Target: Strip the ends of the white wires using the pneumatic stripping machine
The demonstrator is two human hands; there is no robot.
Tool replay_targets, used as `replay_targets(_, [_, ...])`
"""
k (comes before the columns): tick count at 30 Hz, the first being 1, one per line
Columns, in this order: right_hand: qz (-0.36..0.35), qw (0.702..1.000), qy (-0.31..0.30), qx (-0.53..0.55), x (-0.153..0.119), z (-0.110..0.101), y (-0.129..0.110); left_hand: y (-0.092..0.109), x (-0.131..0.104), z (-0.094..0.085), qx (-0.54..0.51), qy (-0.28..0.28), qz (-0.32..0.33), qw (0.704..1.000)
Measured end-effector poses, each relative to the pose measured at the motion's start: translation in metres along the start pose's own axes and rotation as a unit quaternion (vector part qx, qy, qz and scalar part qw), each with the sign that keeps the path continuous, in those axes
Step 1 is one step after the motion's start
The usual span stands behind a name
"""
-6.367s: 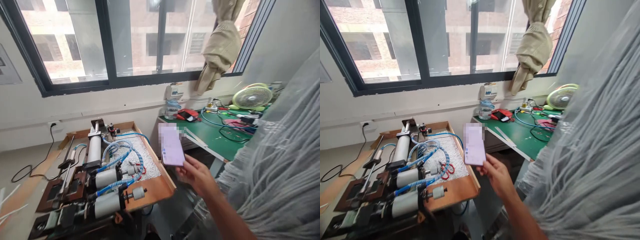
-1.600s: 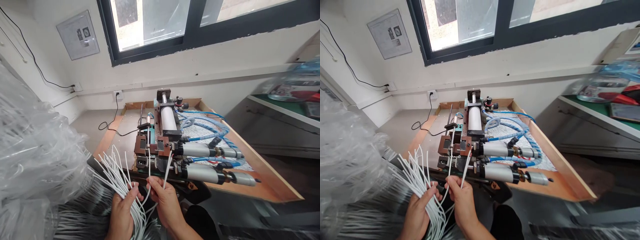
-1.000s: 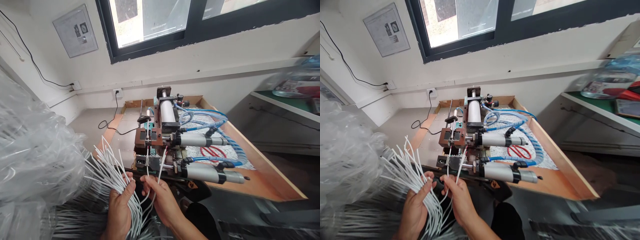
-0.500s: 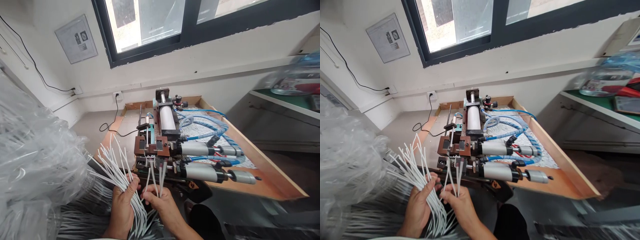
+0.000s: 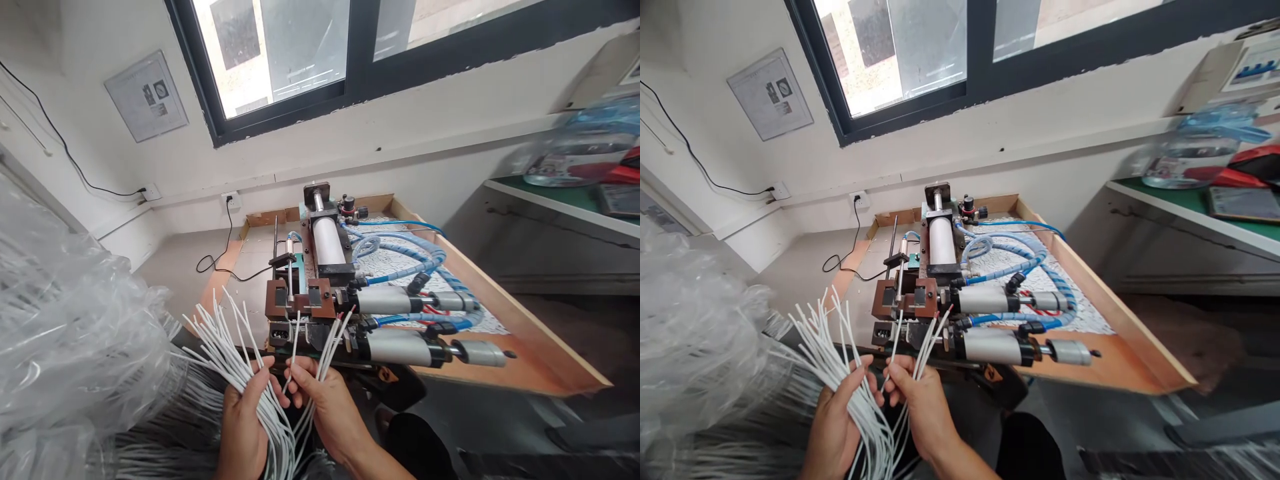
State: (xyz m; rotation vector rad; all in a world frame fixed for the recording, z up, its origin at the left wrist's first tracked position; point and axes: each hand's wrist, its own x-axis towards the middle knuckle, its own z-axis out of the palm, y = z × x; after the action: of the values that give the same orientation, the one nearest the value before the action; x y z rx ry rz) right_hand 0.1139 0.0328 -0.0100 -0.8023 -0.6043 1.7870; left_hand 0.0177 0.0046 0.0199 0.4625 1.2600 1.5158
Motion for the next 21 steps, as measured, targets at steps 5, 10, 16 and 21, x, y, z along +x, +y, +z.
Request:
replay_targets(5, [-0.001,0.998,0.027,0.063,0.003,0.003,0.0,0.002,-0.001,0.003,0.02,-0.03,0.027,0.999])
replay_targets(10, [0.031,0.988,0.04,0.143,0.007,0.008,-0.006,0.003,0.001,0.005,0.033,-0.024,0.029,0.999])
replay_targets(16, [0.081,0.979,0.052,0.18,0.013,0.008,-0.01,0.004,0.001,0.007,0.032,-0.017,0.02,0.999])
replay_targets(21, [0.106,0.981,0.031,0.161,0.011,0.008,-0.007,0.003,0.001,0.005,0.05,-0.046,0.027,0.997])
